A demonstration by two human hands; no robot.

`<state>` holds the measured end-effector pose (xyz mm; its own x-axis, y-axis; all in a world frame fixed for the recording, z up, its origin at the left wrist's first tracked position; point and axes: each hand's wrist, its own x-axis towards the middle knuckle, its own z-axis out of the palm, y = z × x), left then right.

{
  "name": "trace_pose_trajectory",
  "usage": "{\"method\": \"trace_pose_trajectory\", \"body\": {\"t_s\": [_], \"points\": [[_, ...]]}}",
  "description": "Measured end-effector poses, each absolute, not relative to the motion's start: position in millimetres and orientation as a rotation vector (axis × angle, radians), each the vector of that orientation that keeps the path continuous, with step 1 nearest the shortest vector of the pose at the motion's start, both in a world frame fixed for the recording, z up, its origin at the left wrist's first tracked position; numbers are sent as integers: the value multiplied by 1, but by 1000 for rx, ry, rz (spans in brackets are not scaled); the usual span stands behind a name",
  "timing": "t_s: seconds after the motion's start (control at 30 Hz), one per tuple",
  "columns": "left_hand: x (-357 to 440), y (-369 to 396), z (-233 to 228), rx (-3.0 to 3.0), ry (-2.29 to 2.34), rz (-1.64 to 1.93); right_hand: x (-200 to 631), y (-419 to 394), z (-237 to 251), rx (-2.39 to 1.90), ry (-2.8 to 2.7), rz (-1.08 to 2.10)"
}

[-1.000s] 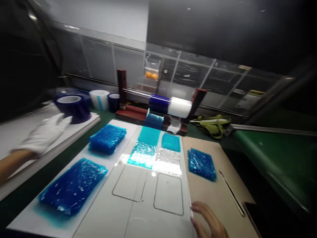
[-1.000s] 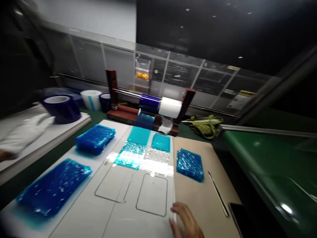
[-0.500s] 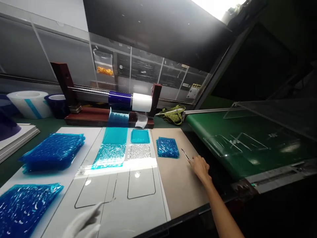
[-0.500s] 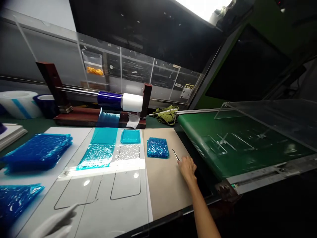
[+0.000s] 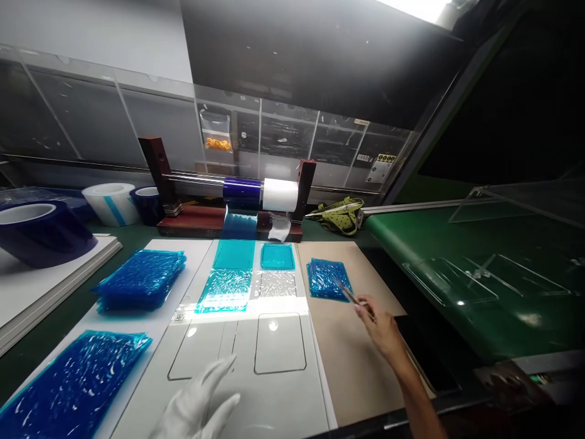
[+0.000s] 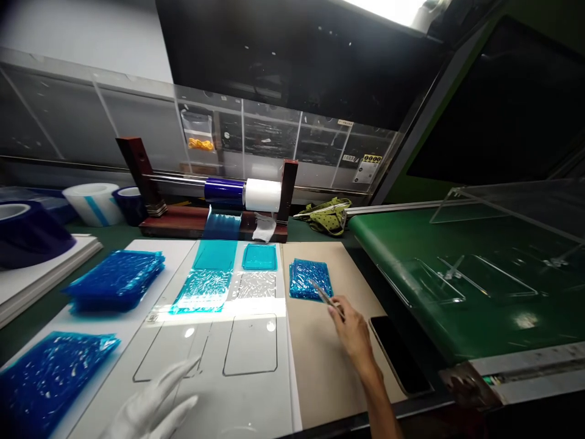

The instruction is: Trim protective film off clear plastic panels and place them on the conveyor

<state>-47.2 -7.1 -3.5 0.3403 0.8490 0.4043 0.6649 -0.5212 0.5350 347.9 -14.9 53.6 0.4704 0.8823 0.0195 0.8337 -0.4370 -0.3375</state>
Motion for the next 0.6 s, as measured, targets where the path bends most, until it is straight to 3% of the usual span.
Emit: {"method": "trace_pose_trajectory", "body": {"t_s": [0.3,0.6], "points": [[56,117,20,2644,1081,503,307,11,39,-2290,-1609,353],[81,143,13,2774,918,449,313,31,22,-1959,-1650,658]]}}
